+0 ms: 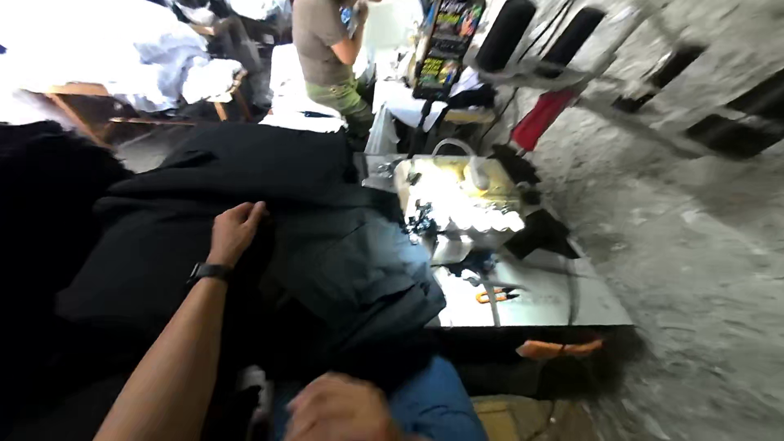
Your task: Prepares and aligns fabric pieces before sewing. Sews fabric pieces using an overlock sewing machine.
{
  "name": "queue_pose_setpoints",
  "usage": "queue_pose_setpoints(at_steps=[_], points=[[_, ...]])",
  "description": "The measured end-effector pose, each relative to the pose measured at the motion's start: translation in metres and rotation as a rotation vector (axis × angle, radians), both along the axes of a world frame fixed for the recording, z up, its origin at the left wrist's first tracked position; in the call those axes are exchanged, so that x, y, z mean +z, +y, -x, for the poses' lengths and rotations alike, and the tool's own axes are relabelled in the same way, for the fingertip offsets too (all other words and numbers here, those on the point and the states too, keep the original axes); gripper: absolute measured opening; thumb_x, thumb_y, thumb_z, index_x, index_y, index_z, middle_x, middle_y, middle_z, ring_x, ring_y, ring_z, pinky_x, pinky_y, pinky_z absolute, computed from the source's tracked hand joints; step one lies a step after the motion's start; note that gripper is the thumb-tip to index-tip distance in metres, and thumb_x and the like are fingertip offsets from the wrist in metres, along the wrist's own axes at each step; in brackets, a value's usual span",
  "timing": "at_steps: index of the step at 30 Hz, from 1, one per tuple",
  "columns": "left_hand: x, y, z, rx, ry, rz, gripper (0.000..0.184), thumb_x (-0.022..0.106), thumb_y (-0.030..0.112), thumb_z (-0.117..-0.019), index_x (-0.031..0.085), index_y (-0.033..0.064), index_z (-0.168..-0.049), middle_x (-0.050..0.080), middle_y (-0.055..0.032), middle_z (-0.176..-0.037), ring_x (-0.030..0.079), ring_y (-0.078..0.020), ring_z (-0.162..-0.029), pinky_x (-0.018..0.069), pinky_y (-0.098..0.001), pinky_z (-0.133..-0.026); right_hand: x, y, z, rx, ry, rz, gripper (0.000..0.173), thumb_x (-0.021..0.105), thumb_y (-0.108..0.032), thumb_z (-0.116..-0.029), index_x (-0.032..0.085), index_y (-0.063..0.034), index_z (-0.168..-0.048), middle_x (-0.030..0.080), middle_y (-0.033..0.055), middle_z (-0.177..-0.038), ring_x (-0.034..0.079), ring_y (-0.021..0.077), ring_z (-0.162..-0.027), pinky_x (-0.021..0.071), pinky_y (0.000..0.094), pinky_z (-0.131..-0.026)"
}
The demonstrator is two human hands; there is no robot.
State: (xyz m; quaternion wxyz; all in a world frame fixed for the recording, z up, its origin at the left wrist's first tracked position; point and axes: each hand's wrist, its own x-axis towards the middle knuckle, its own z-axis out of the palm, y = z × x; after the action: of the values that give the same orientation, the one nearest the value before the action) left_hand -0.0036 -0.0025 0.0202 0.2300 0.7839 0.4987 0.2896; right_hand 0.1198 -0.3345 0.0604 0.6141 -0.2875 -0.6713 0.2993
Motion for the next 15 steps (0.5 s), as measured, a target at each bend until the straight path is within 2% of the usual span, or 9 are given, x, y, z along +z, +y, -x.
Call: queue_pose_setpoints(at_steps=[1, 3, 4, 6, 8, 10, 11, 13, 15], points=[[0.008, 0.000, 0.005, -0.049, 0.059, 0.063, 0.038, 0.056, 0.036, -0.1062, 0.072, 0.0021, -0.114, 0.073, -0.0227, -0.104, 0.070, -0.0403, -0.102, 0.0501, -0.0679, -0.092, -0.014, -0.003, -0.022, 0.001, -0.037, 0.081, 0.069, 0.032, -0.055, -0.1087, 0.078, -0.0050, -0.101, 0.078, 0.0093, -0.101, 0.073, 0.0193, -0.100, 0.0559, 0.0383, -0.097], [0.024, -0.018, 0.005, -0.115, 0.107, 0.083, 0.028, 0.066, 0.025, -0.1014, 0.071, 0.0022, -0.116, 0.074, -0.0195, -0.105, 0.072, -0.0357, -0.100, 0.0532, -0.0629, -0.093, -0.027, -0.016, -0.061, -0.100, -0.086, 0.278, 0.039, 0.048, -0.028, -0.1098, 0.077, -0.0059, -0.098, 0.077, 0.0034, -0.094, 0.073, 0.0102, -0.087, 0.0626, 0.0290, -0.081], [0.035, -0.036, 0.000, -0.163, 0.098, 0.033, 0.024, 0.068, 0.021, -0.1002, 0.072, 0.0017, -0.114, 0.074, -0.0175, -0.103, 0.072, -0.0316, -0.096, 0.0554, -0.0584, -0.090, -0.027, -0.020, -0.077, -0.201, -0.114, 0.352, 0.029, 0.054, -0.023, -0.1069, 0.077, -0.0079, -0.097, 0.076, 0.0004, -0.093, 0.072, 0.0079, -0.084, 0.0629, 0.0271, -0.077], [0.067, -0.081, -0.019, -0.347, 0.066, -0.099, 0.016, 0.068, 0.019, -0.0994, 0.072, 0.0050, -0.107, 0.074, -0.0087, -0.094, 0.071, -0.0170, -0.085, 0.0588, -0.0423, -0.081, -0.014, -0.019, -0.098, -0.388, -0.156, 0.417, 0.019, 0.066, -0.025, -0.1002, 0.077, -0.0111, -0.105, 0.076, -0.0016, -0.102, 0.073, 0.0081, -0.092, 0.0635, 0.0279, -0.081], [0.103, -0.123, -0.043, -0.650, 0.051, -0.183, 0.013, 0.065, 0.020, -0.1004, 0.074, 0.0113, -0.102, 0.073, 0.0032, -0.087, 0.067, -0.0016, -0.077, 0.0569, -0.0237, -0.072, 0.008, -0.011, -0.115, -0.477, -0.266, 0.428, 0.039, 0.072, -0.038, -0.0945, 0.073, -0.0131, -0.125, 0.072, -0.0009, -0.121, 0.068, 0.0094, -0.111, 0.0589, 0.0314, -0.096], [0.134, -0.159, -0.063, -0.920, 0.030, -0.176, 0.014, 0.065, 0.022, -0.1000, 0.076, 0.0137, -0.099, 0.071, 0.0089, -0.081, 0.064, 0.0029, -0.070, 0.0543, -0.0175, -0.063, 0.035, -0.002, -0.127, -0.449, -0.368, 0.431, 0.060, 0.076, -0.047, -0.0894, 0.064, -0.0162, -0.139, 0.069, -0.0037, -0.129, 0.064, 0.0064, -0.119, 0.0560, 0.0319, -0.102], [0.147, -0.172, -0.071, -0.996, 0.010, -0.182, 0.013, 0.067, 0.023, -0.0985, 0.077, 0.0140, -0.096, 0.071, 0.0097, -0.080, 0.063, 0.0030, -0.068, 0.0540, -0.0169, -0.060, 0.048, 0.002, -0.132, -0.378, -0.366, 0.430, 0.060, 0.079, -0.043, -0.0884, 0.063, -0.0163, -0.140, 0.071, -0.0060, -0.126, 0.066, 0.0033, -0.116, 0.0573, 0.0284, -0.101], [0.161, -0.191, -0.082, -1.027, -0.099, -0.186, 0.013, 0.073, 0.024, -0.0947, 0.078, 0.0124, -0.091, 0.069, 0.0096, -0.074, 0.060, 0.0030, -0.063, 0.0501, -0.0159, -0.055, 0.065, 0.005, -0.136, -0.179, -0.224, 0.401, 0.033, 0.082, -0.023, -0.0883, 0.072, -0.0100, -0.117, 0.077, -0.0049, -0.102, 0.073, 0.0018, -0.095, 0.0629, 0.0219, -0.086], [0.150, -0.197, -0.087, -0.976, -0.381, -0.068, 0.015, 0.076, 0.020, -0.0922, 0.073, 0.0064, -0.088, 0.066, 0.0058, -0.071, 0.057, 0.0003, -0.059, 0.0478, -0.0158, -0.052, 0.064, 0.002, -0.141, -0.033, -0.055, 0.347, 0.016, 0.080, -0.011, -0.0885, 0.075, -0.0074, -0.103, 0.078, -0.0045, -0.095, 0.073, 0.0018, -0.088, 0.0629, 0.0205, -0.081]])
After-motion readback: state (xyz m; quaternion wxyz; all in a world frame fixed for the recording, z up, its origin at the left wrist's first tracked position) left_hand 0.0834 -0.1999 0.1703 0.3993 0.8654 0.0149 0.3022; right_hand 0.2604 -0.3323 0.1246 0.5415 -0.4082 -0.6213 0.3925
